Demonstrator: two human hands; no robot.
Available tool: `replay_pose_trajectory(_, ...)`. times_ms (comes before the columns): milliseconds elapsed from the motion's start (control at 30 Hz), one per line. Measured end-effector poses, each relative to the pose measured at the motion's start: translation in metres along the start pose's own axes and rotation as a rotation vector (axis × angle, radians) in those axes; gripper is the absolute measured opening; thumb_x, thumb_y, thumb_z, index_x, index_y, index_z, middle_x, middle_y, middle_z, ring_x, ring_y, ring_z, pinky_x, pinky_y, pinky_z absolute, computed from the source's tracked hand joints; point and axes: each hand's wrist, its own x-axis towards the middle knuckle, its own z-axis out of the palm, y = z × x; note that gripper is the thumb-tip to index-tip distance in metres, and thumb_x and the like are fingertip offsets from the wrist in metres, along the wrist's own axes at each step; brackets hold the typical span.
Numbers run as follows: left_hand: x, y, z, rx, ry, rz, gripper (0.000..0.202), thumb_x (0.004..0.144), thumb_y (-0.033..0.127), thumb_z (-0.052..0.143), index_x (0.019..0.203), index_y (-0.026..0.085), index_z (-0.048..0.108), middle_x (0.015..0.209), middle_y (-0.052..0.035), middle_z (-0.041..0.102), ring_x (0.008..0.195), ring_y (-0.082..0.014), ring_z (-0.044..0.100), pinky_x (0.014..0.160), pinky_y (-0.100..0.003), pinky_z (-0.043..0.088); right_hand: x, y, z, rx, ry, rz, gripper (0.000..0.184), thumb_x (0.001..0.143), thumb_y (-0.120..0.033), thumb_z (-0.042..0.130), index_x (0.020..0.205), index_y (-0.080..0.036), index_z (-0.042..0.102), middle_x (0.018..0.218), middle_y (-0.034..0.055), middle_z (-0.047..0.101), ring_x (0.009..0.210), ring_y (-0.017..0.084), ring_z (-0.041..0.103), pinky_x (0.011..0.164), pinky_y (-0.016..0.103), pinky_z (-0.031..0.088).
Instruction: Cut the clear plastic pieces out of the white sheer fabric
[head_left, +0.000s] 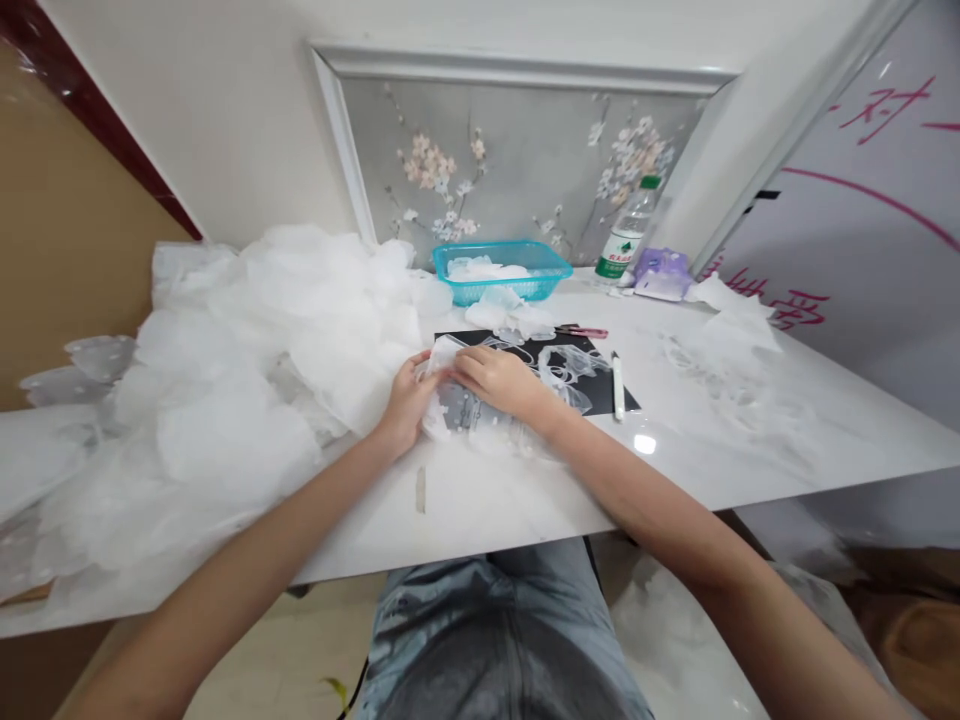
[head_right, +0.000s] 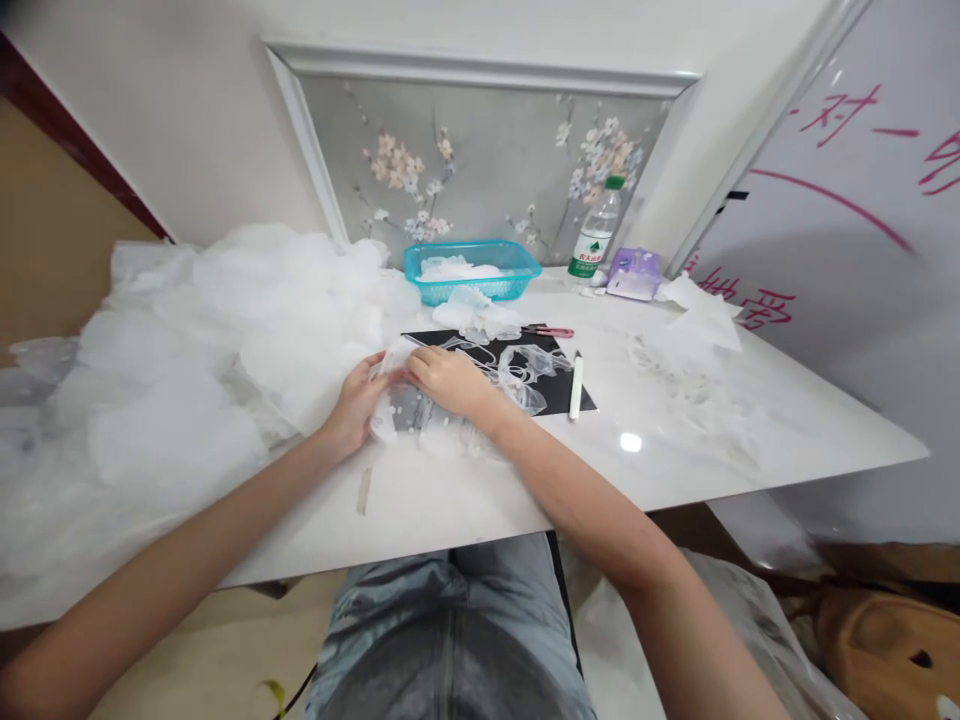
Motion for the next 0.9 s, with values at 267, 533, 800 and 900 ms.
replay_pose_trajectory(267,-0.001,-0.001,0.000,0.039,-0.017,0.018,0.053,0.061,0.015,0.072,0.110,0.017,0.052,0.078,0.0004,0.067,0.067,-0.0123,0.064,0.065,-0.023,0.049,0.000,0.007,0.000,0.304,0.045,0.098,0.023,0.092,-0.021,0.045,0.091,-0.014,0.066,0.095,0.0083,0.069,0.088,0.017,0.063,0.078,0.027,0.045)
replay_pose_trajectory(533,0.002,0.002,-0.002,0.090,-0.055,-0.006,0.057,0.060,0.022,0.073,0.111,0.020,0.048,0.078,0.0022,0.067,0.066,-0.0121,0.063,0.063,-0.023,0.048,0.001,0.007,0.006,0.449,0.095,0.187,0.018,0.088,-0.025,0.052,0.091,-0.015,0.066,0.093,0.0076,0.069,0.087,0.017,0.065,0.079,0.027,0.047)
replay_pose_trajectory(800,0.002,0.008,-0.004,0.146,-0.073,-0.023,0.052,0.065,0.020,0.069,0.110,0.021,0.045,0.073,0.0039,0.065,0.062,-0.0112,0.061,0.058,-0.021,0.046,0.006,0.005,0.004,0.173,-0.191,0.052,0.022,0.095,-0.019,0.039,0.095,-0.015,0.061,0.093,0.0095,0.066,0.086,0.018,0.063,0.069,0.028,0.046)
replay_pose_trajectory(900,0.001,0.007,-0.006,0.161,-0.069,-0.032,0.050,0.067,0.019,0.066,0.112,0.022,0.044,0.074,0.0037,0.065,0.063,-0.0109,0.061,0.059,-0.021,0.046,0.008,0.000,0.012,0.115,-0.181,0.116,0.021,0.095,-0.021,0.038,0.092,-0.016,0.058,0.088,0.0092,0.064,0.082,0.020,0.062,0.063,0.028,0.044)
